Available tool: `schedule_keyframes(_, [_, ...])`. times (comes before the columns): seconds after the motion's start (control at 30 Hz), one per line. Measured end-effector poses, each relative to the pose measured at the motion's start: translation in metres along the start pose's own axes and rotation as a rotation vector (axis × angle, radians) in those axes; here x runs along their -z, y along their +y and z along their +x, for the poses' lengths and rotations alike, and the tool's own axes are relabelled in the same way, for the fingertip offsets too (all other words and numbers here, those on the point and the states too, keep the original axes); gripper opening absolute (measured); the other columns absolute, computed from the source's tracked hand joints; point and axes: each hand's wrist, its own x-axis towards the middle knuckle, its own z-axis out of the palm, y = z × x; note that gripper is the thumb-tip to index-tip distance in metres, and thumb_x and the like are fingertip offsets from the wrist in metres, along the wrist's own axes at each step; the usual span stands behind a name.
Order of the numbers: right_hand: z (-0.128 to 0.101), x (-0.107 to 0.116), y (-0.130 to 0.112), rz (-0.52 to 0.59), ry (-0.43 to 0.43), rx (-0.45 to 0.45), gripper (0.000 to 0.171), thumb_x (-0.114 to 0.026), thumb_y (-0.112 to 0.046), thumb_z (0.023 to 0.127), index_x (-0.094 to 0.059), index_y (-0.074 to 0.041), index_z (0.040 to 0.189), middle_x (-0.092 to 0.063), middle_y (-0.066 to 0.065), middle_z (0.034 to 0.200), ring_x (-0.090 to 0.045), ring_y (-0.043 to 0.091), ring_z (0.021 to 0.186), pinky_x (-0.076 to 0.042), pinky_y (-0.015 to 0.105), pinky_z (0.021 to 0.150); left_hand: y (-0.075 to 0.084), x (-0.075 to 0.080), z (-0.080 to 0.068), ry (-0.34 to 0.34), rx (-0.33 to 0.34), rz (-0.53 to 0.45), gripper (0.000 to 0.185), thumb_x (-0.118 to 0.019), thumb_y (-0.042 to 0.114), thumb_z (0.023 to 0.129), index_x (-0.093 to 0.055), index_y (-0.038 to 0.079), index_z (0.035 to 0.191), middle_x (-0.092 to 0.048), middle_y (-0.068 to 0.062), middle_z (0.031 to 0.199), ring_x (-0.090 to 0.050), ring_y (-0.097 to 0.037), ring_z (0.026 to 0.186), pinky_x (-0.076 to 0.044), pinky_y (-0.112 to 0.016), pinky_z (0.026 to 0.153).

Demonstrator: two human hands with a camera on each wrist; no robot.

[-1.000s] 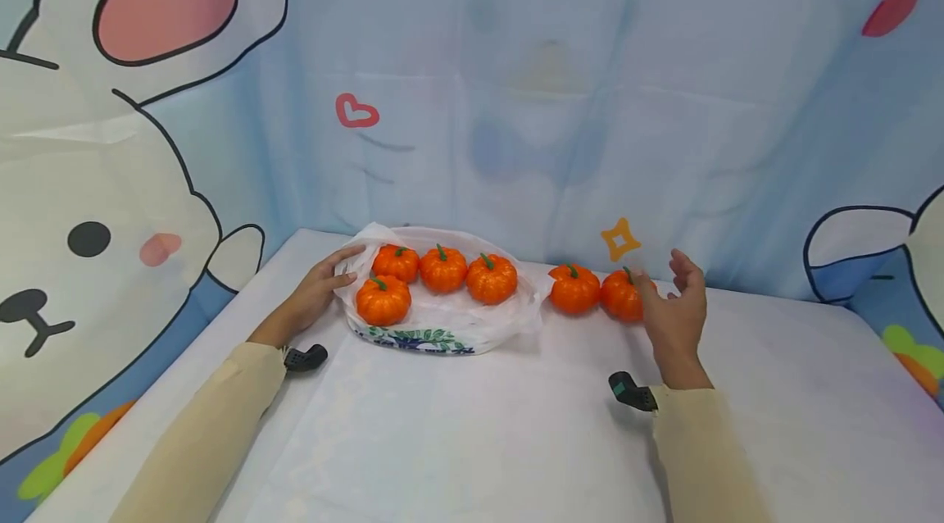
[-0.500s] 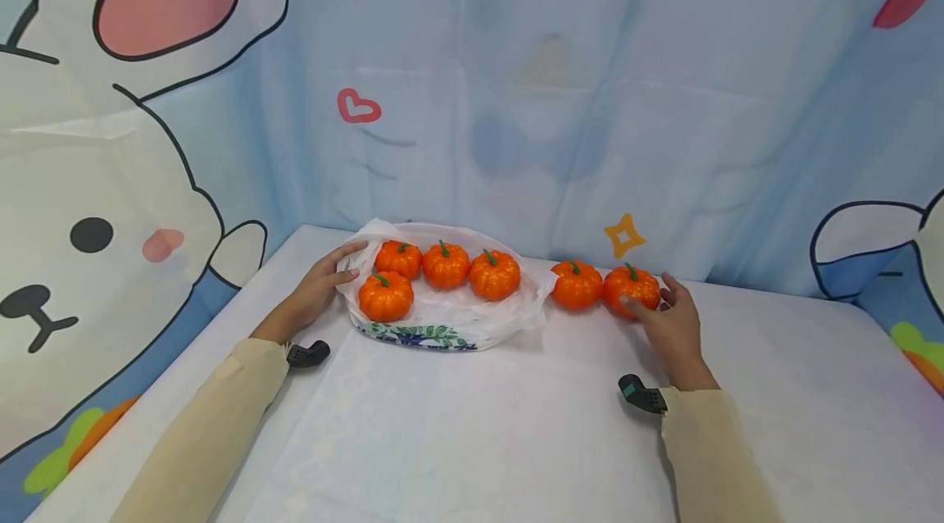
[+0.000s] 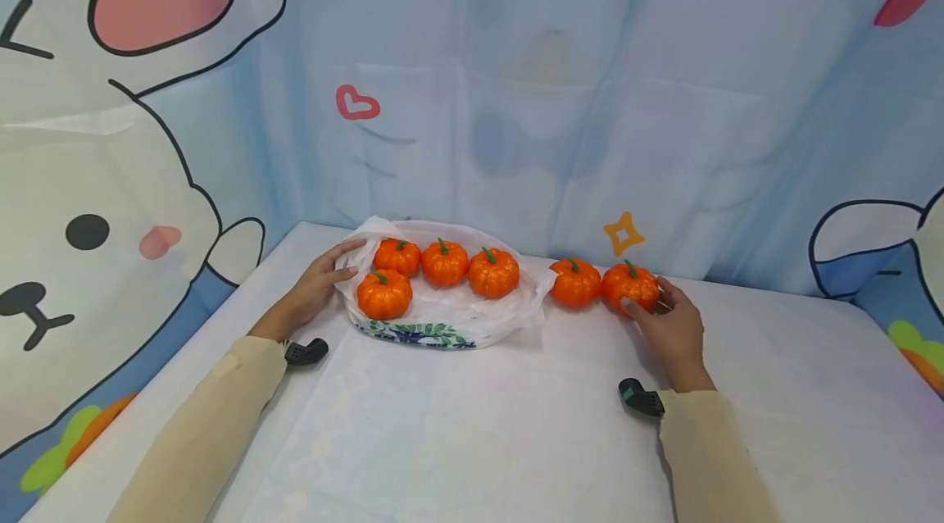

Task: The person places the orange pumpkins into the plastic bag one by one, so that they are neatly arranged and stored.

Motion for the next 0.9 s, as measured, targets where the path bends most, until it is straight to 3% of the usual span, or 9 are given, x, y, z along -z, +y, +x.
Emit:
schedule_keyframes(0.33, [-0.002,0.003,-0.003,0.007,0.097,-0.031,0.075,-0.054,-0.043,0.098,-0.017,-0.011,0.155,-0.032,0.020,0.158,-0.038,0.041,0.141,-0.039,0.052,0.110,0.000,0.000,0.003,-0.004,0.000,-0.018,0.055,-0.054,0.018,0.099,-0.038,0.017,0.152,-0.011,-0.004,0.167,0.000,-0.025,0.155,0.003,-0.053,0.125])
schedule_keyframes(0.5, [-0.004,0.005,-0.010,0.089,0.203,0.012,0.073,-0.056,-0.043,0.096,-0.022,-0.015,0.155,-0.035,0.015,0.158,-0.043,0.036,0.140,-0.041,0.049,0.108,-0.001,0.001,0.004,-0.007,-0.007,-0.011,0.056,-0.054,0.017,0.099,-0.037,0.015,0.152,-0.010,-0.005,0.167,0.001,-0.026,0.155,0.003,-0.054,0.124])
schedule_keyframes(0.57, [-0.005,0.006,-0.014,0.110,0.259,0.034,0.074,-0.056,-0.047,0.095,-0.023,-0.017,0.155,-0.037,0.013,0.157,-0.045,0.034,0.139,-0.042,0.042,0.107,-0.002,0.001,0.005,-0.007,-0.008,-0.010,0.056,-0.054,0.017,0.099,-0.036,0.015,0.152,-0.009,-0.005,0.167,0.001,-0.026,0.155,0.003,-0.054,0.124])
schedule_keyframes(0.67, [-0.009,0.007,-0.026,0.181,0.307,0.050,0.073,-0.058,-0.047,0.094,-0.025,-0.022,0.155,-0.038,0.008,0.158,-0.046,0.029,0.140,-0.043,0.037,0.107,-0.002,0.001,0.005,-0.003,-0.006,-0.011,0.056,-0.054,0.018,0.099,-0.037,0.016,0.152,-0.010,-0.005,0.167,0.001,-0.025,0.155,0.003,-0.053,0.125])
schedule_keyframes(0.77, [-0.017,0.009,-0.046,0.254,0.299,0.076,0.071,-0.061,-0.044,0.093,-0.026,-0.029,0.154,-0.037,0.001,0.158,-0.046,0.024,0.140,-0.043,0.034,0.107,-0.001,0.001,0.005,0.000,-0.001,-0.004,0.055,-0.054,0.018,0.099,-0.038,0.017,0.152,-0.011,-0.004,0.167,0.000,-0.025,0.155,0.003,-0.053,0.125])
schedule_keyframes(0.9, [-0.038,0.001,-0.078,0.305,0.253,0.202,0.070,-0.067,-0.036,0.091,-0.033,-0.028,0.151,-0.045,0.001,0.153,-0.052,0.023,0.134,-0.047,0.028,0.102,0.000,0.003,0.003,-0.003,0.000,0.003,0.056,-0.054,0.019,0.099,-0.037,0.017,0.152,-0.010,-0.004,0.167,0.001,-0.025,0.155,0.003,-0.053,0.125])
